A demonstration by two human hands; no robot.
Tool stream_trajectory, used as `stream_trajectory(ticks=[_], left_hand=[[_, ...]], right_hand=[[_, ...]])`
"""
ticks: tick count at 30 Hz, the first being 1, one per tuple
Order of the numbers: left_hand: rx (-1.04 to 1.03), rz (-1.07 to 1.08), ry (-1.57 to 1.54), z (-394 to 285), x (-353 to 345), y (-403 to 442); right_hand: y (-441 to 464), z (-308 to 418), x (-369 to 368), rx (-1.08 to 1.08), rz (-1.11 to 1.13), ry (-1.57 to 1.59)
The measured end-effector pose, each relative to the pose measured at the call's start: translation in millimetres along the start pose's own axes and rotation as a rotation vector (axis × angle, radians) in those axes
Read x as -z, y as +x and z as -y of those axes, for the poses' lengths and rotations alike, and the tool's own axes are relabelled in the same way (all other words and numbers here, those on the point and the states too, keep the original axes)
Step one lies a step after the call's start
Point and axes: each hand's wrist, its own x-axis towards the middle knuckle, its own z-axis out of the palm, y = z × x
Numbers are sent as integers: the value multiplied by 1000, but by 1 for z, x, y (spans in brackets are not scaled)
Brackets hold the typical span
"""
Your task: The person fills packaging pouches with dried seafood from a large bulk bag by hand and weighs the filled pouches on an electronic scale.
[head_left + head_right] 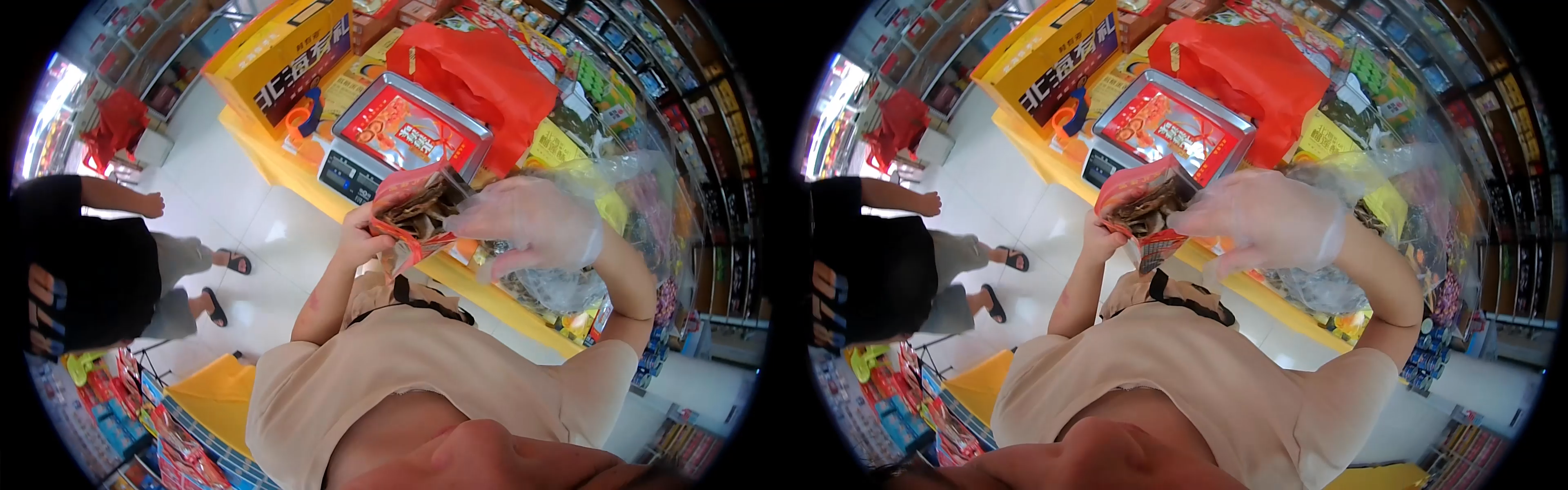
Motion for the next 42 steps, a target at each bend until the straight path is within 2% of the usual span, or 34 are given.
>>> stream_trajectory(ticks=[2, 3, 6, 8, 9, 10, 12, 13, 14, 16, 17, 20, 22, 24, 25, 26, 28, 30, 32, 33, 34, 36, 38, 40, 42], left_hand=[[41, 47, -44, -7, 17, 15], [47, 115, 43, -12, 25, 26], [38, 192, -22, -27, 29, 68], [27, 248, 35, -22, 32, 100], [75, 272, 48, -26, 34, 119], [93, 291, 52, -27, 34, 130], [73, 285, 37, -22, 36, 147], [36, 260, 18, -17, 35, 154], [27, 265, 14, -14, 30, 158], [230, 387, 628, -5, 20, 161], [153, 327, 550, 9, 14, 166], [276, 223, 407, 41, 24, 179], [252, 200, 486, 33, 25, 183], [423, 258, 625, 25, 33, 189], [346, 305, 633, 39, 45, 190], [360, 298, 631, 52, 56, 195], [386, 296, 512, 54, 61, 193], [450, 265, 560, 45, 59, 190], [439, 329, 592, 49, 63, 193], [471, 376, 622, 64, 75, 196], [486, 365, 619, 61, 80, 194], [328, 319, 596, 50, 94, 187], [279, 265, 642, 30, 126, 175], [291, 40, 626, 6, 162, 151], [27, -290, 511, -12, 182, 119]], right_hand=[[13, 9, -1, -89, -36, -235], [18, 10, 1, -110, -47, -244], [26, 6, 8, -187, -42, -300], [28, -2, 19, -142, -232, -414], [31, -6, 26, -186, -254, -596], [32, -9, 32, -198, -258, -612], [34, -23, 40, -488, -472, -701], [33, -39, 33, -361, -504, -774], [35, -47, 26, -362, -503, -786], [46, -59, 10, -387, -350, -783], [48, -68, 3, -387, -347, -782], [52, -88, -6, -507, -405, -638], [54, -88, -9, -395, -421, -607], [55, -88, -6, -446, -488, -501], [56, -87, -4, -497, -556, -404], [53, -85, -1, -496, -550, -390], [38, -85, 2, -523, -811, -316], [20, -89, -1, -683, -948, -337], [2, -104, -7, -769, -1118, 140], [-7, -111, -10, -770, -1105, 155], [-16, -117, -13, -780, -1144, 257], [-32, -120, -19, -799, -1168, 385], [-51, -102, -18, -907, -998, 84], [-81, -80, -13, -996, -817, -173], [-128, -63, -12, -1061, -716, -235]])
